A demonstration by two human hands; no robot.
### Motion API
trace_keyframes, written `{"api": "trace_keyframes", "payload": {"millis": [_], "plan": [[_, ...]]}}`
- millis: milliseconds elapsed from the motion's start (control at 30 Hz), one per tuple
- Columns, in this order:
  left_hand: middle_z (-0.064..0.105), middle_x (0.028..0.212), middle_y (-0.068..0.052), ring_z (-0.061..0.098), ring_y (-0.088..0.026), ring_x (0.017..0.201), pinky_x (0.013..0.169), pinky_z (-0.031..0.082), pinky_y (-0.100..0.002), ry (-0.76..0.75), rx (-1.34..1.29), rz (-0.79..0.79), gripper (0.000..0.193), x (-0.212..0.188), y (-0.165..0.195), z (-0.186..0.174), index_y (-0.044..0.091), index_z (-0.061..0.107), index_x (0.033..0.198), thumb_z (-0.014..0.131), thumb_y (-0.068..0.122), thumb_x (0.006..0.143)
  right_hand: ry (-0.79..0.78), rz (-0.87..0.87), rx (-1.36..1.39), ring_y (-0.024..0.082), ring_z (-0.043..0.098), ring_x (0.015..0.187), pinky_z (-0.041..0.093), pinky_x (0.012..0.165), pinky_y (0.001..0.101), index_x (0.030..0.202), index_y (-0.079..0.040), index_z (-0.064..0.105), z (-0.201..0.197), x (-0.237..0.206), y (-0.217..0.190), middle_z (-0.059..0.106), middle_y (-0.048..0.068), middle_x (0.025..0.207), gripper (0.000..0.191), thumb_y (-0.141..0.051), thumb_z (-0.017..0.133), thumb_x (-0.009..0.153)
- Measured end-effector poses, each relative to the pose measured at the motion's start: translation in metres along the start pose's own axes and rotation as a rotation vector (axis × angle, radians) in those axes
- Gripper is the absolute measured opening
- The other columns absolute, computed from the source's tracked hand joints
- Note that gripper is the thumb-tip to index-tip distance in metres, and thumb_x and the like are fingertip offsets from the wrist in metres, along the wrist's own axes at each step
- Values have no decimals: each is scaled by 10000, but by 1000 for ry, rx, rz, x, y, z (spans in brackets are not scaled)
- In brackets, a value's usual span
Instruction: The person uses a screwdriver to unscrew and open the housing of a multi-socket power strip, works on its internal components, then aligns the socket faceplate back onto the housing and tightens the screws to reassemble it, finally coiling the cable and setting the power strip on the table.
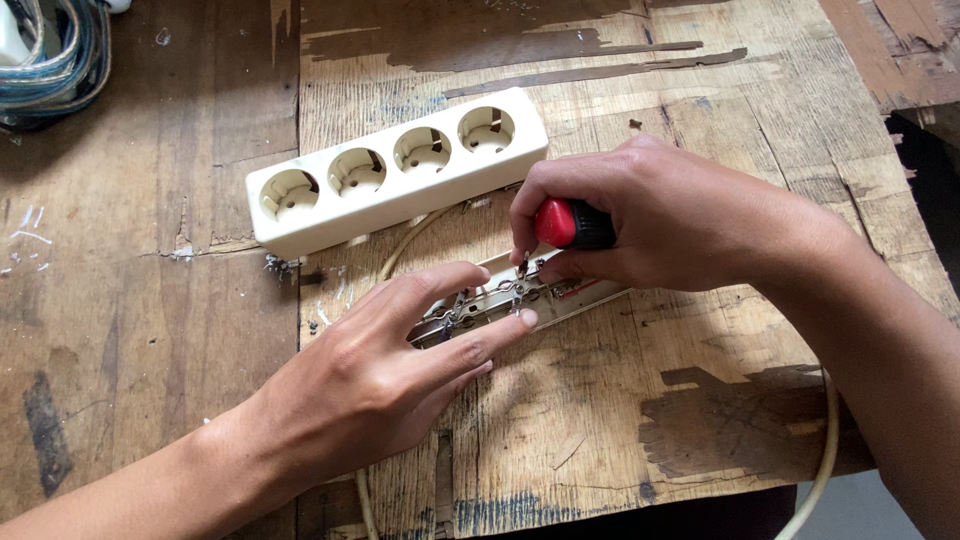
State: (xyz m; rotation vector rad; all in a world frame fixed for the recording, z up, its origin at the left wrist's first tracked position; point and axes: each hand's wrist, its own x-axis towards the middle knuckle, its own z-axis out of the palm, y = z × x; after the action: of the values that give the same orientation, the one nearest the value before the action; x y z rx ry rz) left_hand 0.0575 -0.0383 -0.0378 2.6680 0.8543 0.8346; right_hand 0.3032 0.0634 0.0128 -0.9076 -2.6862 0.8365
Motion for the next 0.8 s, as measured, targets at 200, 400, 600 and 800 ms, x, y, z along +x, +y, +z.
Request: {"api": "trace_keyframes", "payload": {"millis": [200, 400, 600, 800], "plan": [[556, 1309, -228, 678, -338, 1136, 923, 639, -381, 13, 14, 16, 462, 0, -1, 1, 160, 639, 1383, 761, 199, 939, -6, 45, -18, 185, 792, 835, 648, 709, 360, 1039, -175, 717, -1, 1, -2, 796, 2, 897, 335, -193, 843, 728], [570, 1285, -221, 689, -309, 1086, 877, 652, -345, -7, 10, 8, 447, -1, -2, 2, 139, 658, 1367, 768, 183, 936, -14, 74, -25, 181, 794, 818, 651, 700, 355, 1030, -178, 714, -1, 2, -2, 796, -1, 897, 332, -195, 839, 724], [588, 1275, -215, 696, -302, 1080, 868, 655, -340, 7, 9, 0, 425, -1, -2, 2, 151, 674, 1347, 765, 182, 933, -18, 95, -32, 181, 792, 798, 642, 686, 360, 1014, -176, 710, -1, 2, -4, 795, -2, 877, 310, -205, 840, 733], [592, 1274, -225, 696, -312, 1076, 871, 652, -355, 7, 21, 7, 406, -1, -1, 2, 139, 686, 1333, 765, 189, 937, -20, 87, -25, 184, 786, 783, 636, 677, 363, 1008, -161, 704, -2, 2, -4, 789, 5, 836, 310, -204, 839, 732]]}}
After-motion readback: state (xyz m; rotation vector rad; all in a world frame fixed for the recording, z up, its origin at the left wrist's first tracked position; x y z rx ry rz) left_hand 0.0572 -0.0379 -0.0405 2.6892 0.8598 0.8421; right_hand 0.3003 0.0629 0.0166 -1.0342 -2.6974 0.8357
